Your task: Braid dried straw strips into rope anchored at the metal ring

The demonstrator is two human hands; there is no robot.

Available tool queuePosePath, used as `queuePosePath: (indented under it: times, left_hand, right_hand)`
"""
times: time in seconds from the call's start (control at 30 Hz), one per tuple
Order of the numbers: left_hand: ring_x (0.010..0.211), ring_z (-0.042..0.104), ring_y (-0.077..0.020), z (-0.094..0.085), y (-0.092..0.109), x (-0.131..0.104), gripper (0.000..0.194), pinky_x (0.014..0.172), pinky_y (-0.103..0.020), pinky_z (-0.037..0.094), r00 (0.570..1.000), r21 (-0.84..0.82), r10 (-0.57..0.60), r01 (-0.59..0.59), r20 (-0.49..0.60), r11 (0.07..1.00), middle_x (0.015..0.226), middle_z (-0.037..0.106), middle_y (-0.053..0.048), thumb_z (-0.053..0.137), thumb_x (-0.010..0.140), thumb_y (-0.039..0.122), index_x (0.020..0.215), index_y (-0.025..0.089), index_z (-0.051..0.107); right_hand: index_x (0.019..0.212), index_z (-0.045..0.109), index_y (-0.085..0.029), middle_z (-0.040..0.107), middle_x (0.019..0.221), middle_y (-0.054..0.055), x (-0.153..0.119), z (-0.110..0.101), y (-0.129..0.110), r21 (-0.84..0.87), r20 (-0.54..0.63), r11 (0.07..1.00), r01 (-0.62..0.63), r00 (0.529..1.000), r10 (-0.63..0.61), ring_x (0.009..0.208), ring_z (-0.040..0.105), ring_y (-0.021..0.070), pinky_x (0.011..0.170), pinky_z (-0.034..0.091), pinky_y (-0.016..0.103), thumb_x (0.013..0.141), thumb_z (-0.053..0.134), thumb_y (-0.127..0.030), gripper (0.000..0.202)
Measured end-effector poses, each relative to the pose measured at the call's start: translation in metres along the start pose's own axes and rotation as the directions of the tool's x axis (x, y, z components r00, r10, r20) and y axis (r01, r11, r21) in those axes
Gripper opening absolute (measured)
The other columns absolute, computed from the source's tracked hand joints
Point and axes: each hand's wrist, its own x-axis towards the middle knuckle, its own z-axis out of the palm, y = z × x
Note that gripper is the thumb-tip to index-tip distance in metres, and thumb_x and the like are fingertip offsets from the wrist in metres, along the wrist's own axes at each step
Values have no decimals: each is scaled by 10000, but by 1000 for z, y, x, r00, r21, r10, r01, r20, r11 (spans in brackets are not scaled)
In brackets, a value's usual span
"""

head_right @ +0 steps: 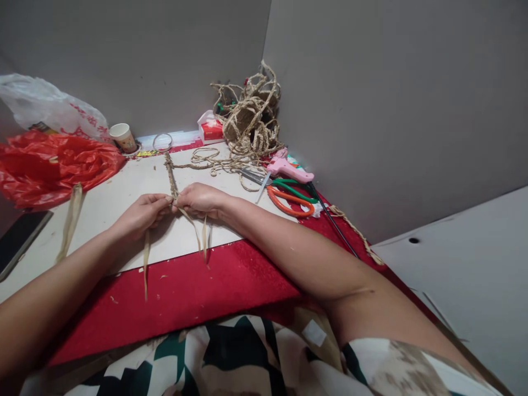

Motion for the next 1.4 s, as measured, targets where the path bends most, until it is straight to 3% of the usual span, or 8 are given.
queuePosePath:
  times: [0.17,0.33,0.73,0.93,1.13,1.23,1.3,1.4]
  left_hand:
    - [371,259,-37,-6,-4,4,220,381,-220,124,997,174,76,-70,-28,982,478,395,33,563,824,287,664,139,596]
    - [349,208,-27,-6,-1,6,264,385,-231,89,1000,105,-2,5,-25,994,453,324,60,580,788,228,555,161,475]
    - [334,204,-25,-6,-2,3,226,386,-231,72,999,56,-6,8,-33,998,413,348,56,547,770,196,552,148,517]
    - [345,195,-26,-4,0,-1,281,379,-220,77,998,-102,-68,69,11,992,446,320,60,559,782,221,534,169,436]
    - [352,195,-31,-2,-1,-3,260,386,-220,85,999,-118,-44,46,21,992,435,285,67,578,782,238,553,164,480]
    - [345,181,-36,-4,-2,-2,146,390,-226,80,998,-115,-47,50,30,992,408,283,73,583,760,208,628,145,581]
    - [344,170,-38,-6,-2,-1,114,391,-230,72,997,-116,-61,65,36,991,407,289,75,595,754,219,673,141,615]
    - [352,218,-45,-8,-3,-2,128,393,-234,102,998,-132,-36,42,46,990,429,355,55,606,747,229,645,151,595]
  right_hand:
    - [690,622,-100,362,423,-61,2,1,3,-389,-126,916,94,980,-154,387,243,43,392,161,211,802,541,-151,147]
    - [565,551,-109,409,494,-35,-1,4,0,-629,-133,765,141,950,-284,493,319,53,483,244,205,800,540,-147,238]
    - [676,596,-120,534,549,12,-12,26,-2,-585,-152,806,92,963,-220,493,434,83,514,318,214,843,409,-129,251]
    - [824,630,-124,674,876,142,-15,43,9,-882,-153,472,20,933,-327,761,580,190,661,391,280,897,363,-237,300]
    - [1012,616,-108,674,930,173,-25,49,10,-944,-106,329,7,940,-325,745,592,217,628,382,303,906,342,-244,323]
    - [885,635,-121,673,836,117,-37,53,3,-892,151,373,254,947,-283,682,566,153,616,376,257,905,399,-216,256]
    - [786,638,-122,652,711,65,-45,52,-5,-721,429,547,424,894,-128,613,552,111,595,385,219,917,440,-273,281]
    - [801,662,-109,600,572,13,-50,40,-18,-473,523,800,370,848,-83,500,520,77,518,385,182,899,486,-392,347]
